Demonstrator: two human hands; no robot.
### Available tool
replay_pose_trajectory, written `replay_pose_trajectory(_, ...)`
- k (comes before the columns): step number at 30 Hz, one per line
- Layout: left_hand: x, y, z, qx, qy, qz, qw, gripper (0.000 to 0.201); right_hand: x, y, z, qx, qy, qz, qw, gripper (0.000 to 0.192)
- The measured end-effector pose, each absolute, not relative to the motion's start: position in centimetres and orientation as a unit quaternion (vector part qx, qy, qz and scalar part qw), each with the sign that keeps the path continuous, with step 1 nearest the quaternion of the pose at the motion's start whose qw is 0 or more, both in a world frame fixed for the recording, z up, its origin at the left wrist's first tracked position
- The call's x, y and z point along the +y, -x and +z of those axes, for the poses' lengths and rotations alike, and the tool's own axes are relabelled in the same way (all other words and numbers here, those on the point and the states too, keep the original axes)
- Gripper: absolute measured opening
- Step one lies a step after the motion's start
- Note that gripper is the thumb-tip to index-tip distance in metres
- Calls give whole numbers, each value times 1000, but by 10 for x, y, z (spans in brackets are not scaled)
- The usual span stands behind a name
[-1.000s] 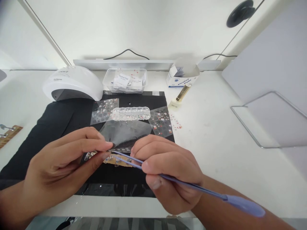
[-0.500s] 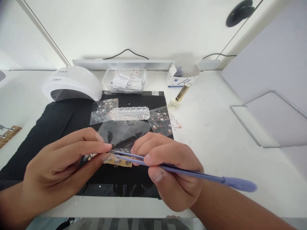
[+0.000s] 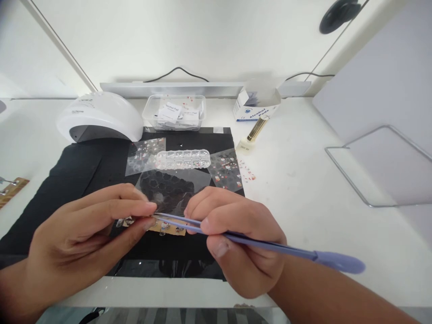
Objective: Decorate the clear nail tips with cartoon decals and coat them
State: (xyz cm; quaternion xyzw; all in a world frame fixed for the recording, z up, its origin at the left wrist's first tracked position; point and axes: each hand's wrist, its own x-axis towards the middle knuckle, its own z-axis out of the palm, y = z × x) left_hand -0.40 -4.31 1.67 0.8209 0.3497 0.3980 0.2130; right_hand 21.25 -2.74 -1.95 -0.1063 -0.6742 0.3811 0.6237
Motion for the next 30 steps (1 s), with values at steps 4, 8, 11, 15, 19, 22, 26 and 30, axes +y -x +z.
replay_pose_trajectory(4,-45,4,17,359,-819,394,215,20,-26,-213,-20,-679,99,384,617,31)
replay_pose_trajectory(8,-46,5,16,375,-819,380,210,19,-28,-213,-20,-677,102,396,612,31)
replay_pose_trajectory(11,-45,5,16,378,-821,372,209,19,-28,-213,-19,-675,105,396,614,31)
replay_pose_trajectory(15,-44,5,17,369,-824,375,211,17,-28,-213,-21,-676,110,394,613,31)
replay_pose_trajectory(19,-44,5,19,364,-825,376,213,17,-28,-216,-26,-683,115,389,608,30)
replay_pose_trajectory(22,-43,4,18,361,-823,378,221,18,-28,-218,-26,-687,118,390,601,30)
replay_pose_trajectory(26,-43,5,17,357,-826,379,218,19,-25,-217,-20,-694,114,387,596,30)
replay_pose_trajectory(30,-45,6,18,356,-828,376,217,20,-24,-217,-17,-699,112,389,590,29)
